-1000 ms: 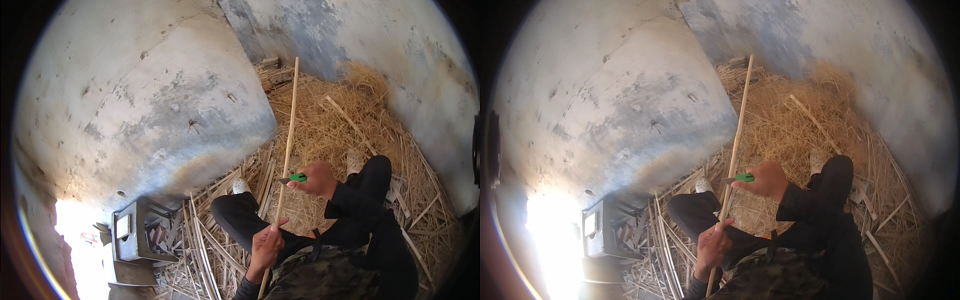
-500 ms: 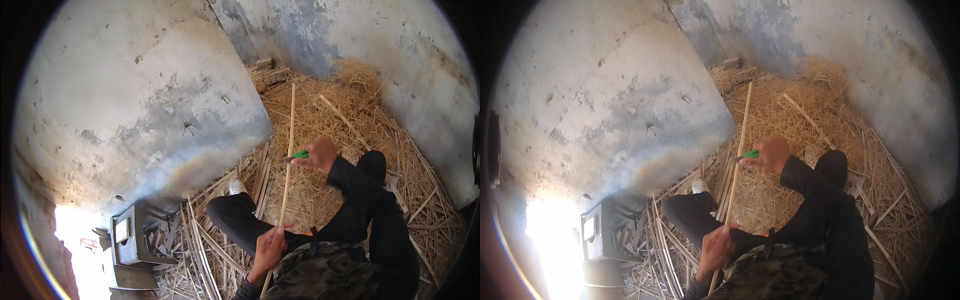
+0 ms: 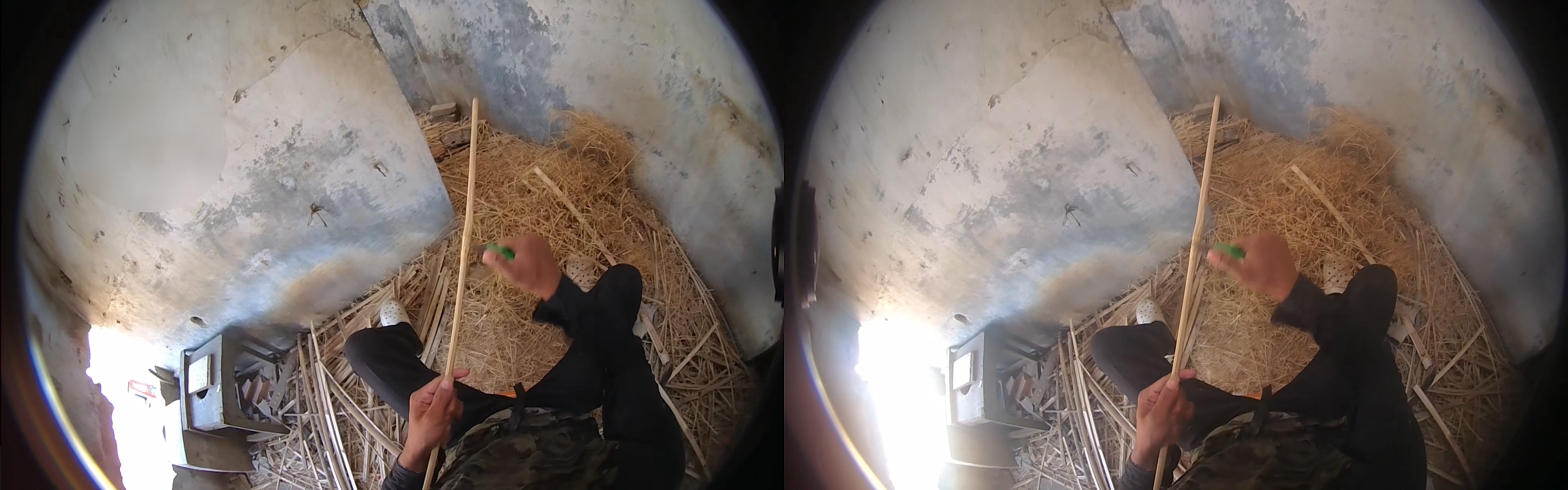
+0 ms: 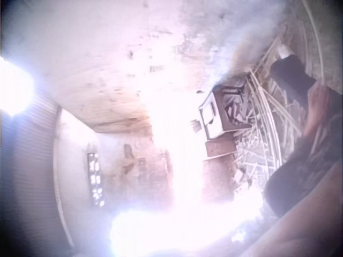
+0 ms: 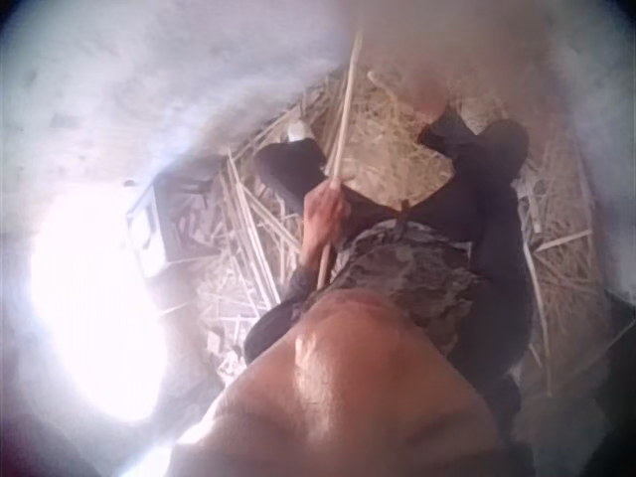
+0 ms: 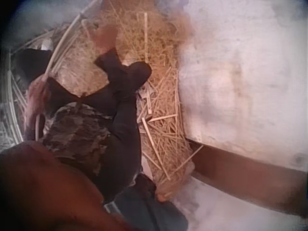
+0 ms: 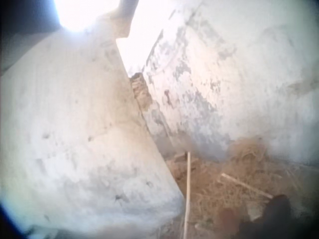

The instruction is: The person sits on a straw-covered floor and uses a green utility knife to peel the outer layer off a long, thin wooden stick. They hold the stick with their left hand and scrape the blade along its length with their right hand, creating a pile of wood shavings.

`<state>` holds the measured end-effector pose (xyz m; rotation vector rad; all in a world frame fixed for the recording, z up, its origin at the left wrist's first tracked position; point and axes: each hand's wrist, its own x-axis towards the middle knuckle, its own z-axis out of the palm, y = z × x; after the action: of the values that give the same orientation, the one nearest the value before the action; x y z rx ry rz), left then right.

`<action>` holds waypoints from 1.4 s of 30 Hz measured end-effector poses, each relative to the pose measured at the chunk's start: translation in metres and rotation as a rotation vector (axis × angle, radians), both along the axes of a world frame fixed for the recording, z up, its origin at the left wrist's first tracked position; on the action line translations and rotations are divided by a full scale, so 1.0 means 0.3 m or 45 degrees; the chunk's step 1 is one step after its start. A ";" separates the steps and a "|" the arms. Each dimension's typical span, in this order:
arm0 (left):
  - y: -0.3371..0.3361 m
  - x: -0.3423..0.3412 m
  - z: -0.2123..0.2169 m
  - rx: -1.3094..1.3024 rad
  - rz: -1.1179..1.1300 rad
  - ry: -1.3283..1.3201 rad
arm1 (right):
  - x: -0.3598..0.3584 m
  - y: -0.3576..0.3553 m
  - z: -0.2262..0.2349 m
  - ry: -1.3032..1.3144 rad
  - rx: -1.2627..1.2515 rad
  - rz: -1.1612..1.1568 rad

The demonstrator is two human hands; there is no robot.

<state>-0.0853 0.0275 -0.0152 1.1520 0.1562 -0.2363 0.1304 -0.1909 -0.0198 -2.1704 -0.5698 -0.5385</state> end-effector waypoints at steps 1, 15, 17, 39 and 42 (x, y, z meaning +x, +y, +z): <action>-0.005 0.002 0.004 0.002 0.010 0.000 | -0.046 0.023 -0.012 -0.051 -0.004 0.021; 0.007 -0.131 -0.039 0.256 -0.246 0.023 | 0.101 -0.197 -0.226 0.062 -0.500 -0.317; 0.042 -0.112 -0.034 0.178 -0.184 -0.046 | 0.219 -0.288 -0.191 0.228 -0.403 -0.456; -0.072 0.238 -0.052 0.581 -0.394 -0.181 | -0.065 0.071 -0.053 0.953 1.291 0.390; -0.049 0.196 -0.039 0.579 -0.435 -0.158 | -0.010 0.006 -0.007 0.860 1.309 0.380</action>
<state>-0.0265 0.0127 -0.0268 1.6414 -0.1062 -0.4454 0.1274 -0.1890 -0.0219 -1.1297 -0.1515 0.1002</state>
